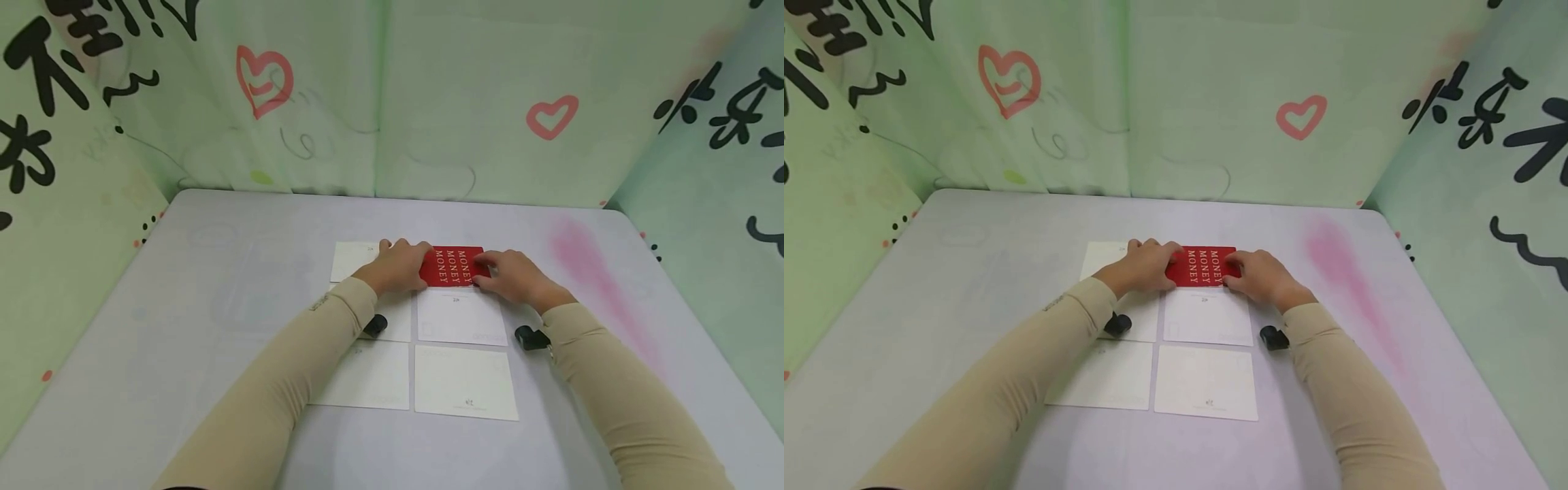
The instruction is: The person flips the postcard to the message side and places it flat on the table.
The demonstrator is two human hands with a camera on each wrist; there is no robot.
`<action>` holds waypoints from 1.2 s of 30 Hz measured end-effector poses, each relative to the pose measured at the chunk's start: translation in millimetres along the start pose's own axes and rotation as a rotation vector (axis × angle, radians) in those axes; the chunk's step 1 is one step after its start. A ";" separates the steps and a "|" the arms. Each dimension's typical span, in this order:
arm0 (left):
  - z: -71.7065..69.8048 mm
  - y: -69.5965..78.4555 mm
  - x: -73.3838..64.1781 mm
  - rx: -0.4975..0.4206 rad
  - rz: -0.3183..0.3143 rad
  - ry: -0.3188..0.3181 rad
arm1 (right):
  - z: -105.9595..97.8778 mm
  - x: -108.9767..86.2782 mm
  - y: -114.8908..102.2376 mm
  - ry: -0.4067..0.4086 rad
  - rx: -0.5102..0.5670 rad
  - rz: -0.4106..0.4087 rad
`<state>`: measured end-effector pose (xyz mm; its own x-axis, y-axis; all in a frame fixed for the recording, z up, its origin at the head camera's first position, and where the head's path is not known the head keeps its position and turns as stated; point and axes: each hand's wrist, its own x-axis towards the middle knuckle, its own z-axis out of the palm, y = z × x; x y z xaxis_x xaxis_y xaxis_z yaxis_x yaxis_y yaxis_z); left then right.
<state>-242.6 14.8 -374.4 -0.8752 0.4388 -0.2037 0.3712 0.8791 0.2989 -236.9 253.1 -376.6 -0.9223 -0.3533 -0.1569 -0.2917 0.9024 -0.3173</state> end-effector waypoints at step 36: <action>4.6 -9.1 1.7 -0.137 0.032 0.055 | -1.1 -7.7 -0.3 0.028 0.033 0.008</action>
<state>-246.0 8.5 -381.8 -0.8807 0.4519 -0.1422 0.3562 0.8296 0.4300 -230.0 255.8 -374.3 -0.9314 -0.3384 -0.1338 -0.2759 0.8965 -0.3467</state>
